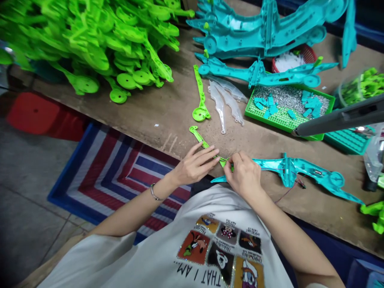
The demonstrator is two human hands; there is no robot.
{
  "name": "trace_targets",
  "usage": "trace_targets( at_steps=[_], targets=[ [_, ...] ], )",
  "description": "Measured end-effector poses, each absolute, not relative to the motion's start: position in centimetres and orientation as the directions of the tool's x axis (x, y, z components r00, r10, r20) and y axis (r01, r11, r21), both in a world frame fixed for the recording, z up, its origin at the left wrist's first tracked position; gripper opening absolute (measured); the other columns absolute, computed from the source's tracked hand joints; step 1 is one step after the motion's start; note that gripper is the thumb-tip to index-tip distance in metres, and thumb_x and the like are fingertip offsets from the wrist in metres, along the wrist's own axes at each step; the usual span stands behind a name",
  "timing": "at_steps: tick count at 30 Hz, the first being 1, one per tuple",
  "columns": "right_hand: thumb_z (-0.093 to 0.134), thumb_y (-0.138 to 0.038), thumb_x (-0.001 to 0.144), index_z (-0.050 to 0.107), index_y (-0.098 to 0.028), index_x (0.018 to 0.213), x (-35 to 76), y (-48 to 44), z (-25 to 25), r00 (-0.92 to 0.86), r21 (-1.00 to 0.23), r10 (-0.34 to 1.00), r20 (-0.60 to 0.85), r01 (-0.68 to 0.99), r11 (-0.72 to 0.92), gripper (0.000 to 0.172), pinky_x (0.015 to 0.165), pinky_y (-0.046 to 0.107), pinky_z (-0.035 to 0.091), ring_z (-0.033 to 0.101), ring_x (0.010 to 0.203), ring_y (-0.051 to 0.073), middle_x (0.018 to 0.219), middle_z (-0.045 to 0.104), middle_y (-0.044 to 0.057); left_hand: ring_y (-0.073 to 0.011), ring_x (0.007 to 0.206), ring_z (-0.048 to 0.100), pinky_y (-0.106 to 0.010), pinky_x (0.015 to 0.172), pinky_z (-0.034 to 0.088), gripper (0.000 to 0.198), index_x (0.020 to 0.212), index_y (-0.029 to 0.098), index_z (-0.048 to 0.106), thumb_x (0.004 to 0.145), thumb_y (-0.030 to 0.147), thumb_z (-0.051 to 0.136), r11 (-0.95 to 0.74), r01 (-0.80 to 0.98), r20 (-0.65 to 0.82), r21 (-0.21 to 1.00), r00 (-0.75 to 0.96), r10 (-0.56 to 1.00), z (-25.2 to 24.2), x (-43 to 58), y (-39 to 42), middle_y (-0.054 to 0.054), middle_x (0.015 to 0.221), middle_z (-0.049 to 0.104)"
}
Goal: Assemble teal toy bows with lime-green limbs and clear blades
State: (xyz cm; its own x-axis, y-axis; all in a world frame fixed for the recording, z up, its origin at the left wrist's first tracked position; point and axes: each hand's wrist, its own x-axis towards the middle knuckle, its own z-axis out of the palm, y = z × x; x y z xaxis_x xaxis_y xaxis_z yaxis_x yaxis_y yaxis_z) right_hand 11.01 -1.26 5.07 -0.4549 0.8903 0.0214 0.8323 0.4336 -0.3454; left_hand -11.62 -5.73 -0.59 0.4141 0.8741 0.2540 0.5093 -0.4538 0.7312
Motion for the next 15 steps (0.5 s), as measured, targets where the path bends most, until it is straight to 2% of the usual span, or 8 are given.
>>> trace_targets(
  at_steps=[5, 11, 15],
  targets=[
    [0.057, -0.028, 0.092, 0.067, -0.019, 0.081, 10.9, -1.2, 5.2, -0.472, -0.302, 0.882, -0.007, 0.842, 0.448, 0.017, 0.058, 0.031, 0.027, 0.056, 0.065, 0.017, 0.080, 0.068, 0.005, -0.0305, 0.143, 0.048, -0.065, 0.126, 0.014, 0.040, 0.124, 0.034, 0.069, 0.087, 0.018, 0.063, -0.475, 0.515, 0.243, 0.714, 0.453, 0.858, -1.1, -11.7, -5.6, -0.004, 0.124, 0.073],
    [0.053, -0.027, 0.094, 0.072, -0.021, 0.089, 11.5, -1.0, 6.1, -0.599, -0.298, 0.799, -0.053, 0.773, 0.560, 0.020, 0.059, 0.031, 0.031, 0.058, 0.070, 0.018, 0.085, 0.065, 0.007, -0.0323, 0.140, 0.051, -0.064, 0.125, 0.019, 0.040, 0.123, 0.033, 0.070, 0.085, 0.021, 0.065, -0.436, 0.544, 0.218, 0.717, 0.419, 0.881, -0.3, -11.2, -5.7, -0.006, 0.127, 0.072],
    [0.055, -0.025, 0.091, 0.075, -0.021, 0.094, 11.7, -0.6, 6.8, -0.649, -0.292, 0.754, -0.101, 0.744, 0.601, 0.020, 0.059, 0.030, 0.034, 0.060, 0.075, 0.020, 0.090, 0.065, 0.008, -0.0329, 0.138, 0.054, -0.067, 0.124, 0.016, 0.033, 0.116, 0.032, 0.072, 0.085, 0.023, 0.065, -0.427, 0.592, 0.174, 0.683, 0.435, 0.883, 0.3, -10.9, -5.5, -0.006, 0.135, 0.068]
  ],
)
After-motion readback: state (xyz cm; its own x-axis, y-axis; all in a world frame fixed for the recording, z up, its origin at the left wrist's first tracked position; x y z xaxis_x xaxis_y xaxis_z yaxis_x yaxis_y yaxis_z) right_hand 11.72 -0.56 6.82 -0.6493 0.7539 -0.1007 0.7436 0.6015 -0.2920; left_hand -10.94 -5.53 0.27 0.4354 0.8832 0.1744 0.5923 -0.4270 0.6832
